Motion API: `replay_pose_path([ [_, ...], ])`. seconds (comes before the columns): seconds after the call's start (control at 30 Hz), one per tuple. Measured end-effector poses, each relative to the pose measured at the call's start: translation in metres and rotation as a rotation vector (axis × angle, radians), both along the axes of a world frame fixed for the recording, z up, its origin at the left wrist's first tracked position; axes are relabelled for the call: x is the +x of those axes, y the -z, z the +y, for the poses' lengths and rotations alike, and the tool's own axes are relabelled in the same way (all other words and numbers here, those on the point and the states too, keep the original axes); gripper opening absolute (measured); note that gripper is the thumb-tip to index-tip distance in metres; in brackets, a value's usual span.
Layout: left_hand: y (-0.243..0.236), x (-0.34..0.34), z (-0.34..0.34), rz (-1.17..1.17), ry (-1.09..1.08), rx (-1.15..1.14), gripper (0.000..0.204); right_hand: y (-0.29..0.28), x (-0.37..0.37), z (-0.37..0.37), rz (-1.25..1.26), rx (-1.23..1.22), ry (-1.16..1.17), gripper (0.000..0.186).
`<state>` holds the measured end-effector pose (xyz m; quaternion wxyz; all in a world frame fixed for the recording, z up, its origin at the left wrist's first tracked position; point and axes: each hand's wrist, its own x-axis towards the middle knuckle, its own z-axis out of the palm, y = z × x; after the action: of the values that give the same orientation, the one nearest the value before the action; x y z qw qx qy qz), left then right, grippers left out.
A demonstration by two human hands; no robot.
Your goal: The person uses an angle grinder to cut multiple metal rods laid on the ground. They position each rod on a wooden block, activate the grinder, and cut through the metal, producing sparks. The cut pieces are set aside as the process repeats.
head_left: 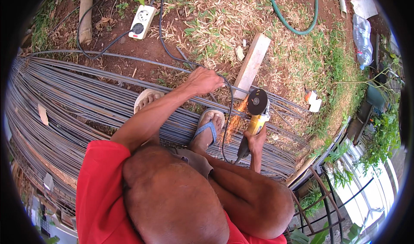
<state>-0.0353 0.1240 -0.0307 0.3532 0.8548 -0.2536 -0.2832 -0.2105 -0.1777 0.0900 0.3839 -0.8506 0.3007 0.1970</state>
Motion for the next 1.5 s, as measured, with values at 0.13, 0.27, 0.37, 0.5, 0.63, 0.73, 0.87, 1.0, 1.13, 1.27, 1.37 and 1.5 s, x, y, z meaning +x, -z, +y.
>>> replay_pose_path([
  [0.13,0.0,0.002,-0.002,0.031,0.015,0.025,0.032,0.0,0.008,-0.001,0.025,0.042,0.035,0.068],
  [0.27,-0.002,0.003,-0.003,0.054,0.019,0.023,0.033,0.014,0.019,-0.01,-0.033,0.059,0.041,0.067],
  [0.37,-0.003,0.004,-0.002,0.065,0.019,0.037,0.033,0.01,0.027,-0.006,-0.042,0.038,0.031,0.067],
  [0.5,-0.003,0.001,-0.001,0.006,-0.015,-0.004,0.033,0.006,0.015,-0.008,-0.016,0.024,-0.011,0.062],
  [0.63,-0.002,0.001,-0.001,0.027,-0.007,0.018,0.033,-0.003,0.003,0.001,-0.037,0.155,0.048,0.063],
  [0.73,-0.004,0.002,0.0,0.034,-0.008,0.017,0.033,-0.006,0.004,0.006,0.017,0.07,0.036,0.064],
  [0.87,-0.003,0.002,-0.002,0.03,0.004,0.02,0.034,0.002,0.011,-0.003,-0.02,0.145,0.068,0.065],
  [1.0,-0.005,0.005,-0.003,0.091,0.034,0.064,0.036,0.007,0.03,-0.003,0.075,-0.066,0.021,0.069],
  [1.13,-0.003,0.004,-0.004,0.082,0.024,0.062,0.037,0.013,0.024,-0.009,-0.029,0.004,0.025,0.066],
  [1.27,0.0,0.001,-0.001,0.023,0.026,0.059,0.034,-0.008,0.021,0.01,0.047,0.062,0.074,0.063],
  [1.37,-0.004,0.003,-0.002,0.037,0.019,0.038,0.035,-0.008,0.007,0.006,0.003,0.034,0.008,0.063],
  [1.5,-0.003,0.003,-0.003,0.06,0.016,0.054,0.036,-0.004,0.006,0.005,0.003,0.038,0.027,0.063],
])
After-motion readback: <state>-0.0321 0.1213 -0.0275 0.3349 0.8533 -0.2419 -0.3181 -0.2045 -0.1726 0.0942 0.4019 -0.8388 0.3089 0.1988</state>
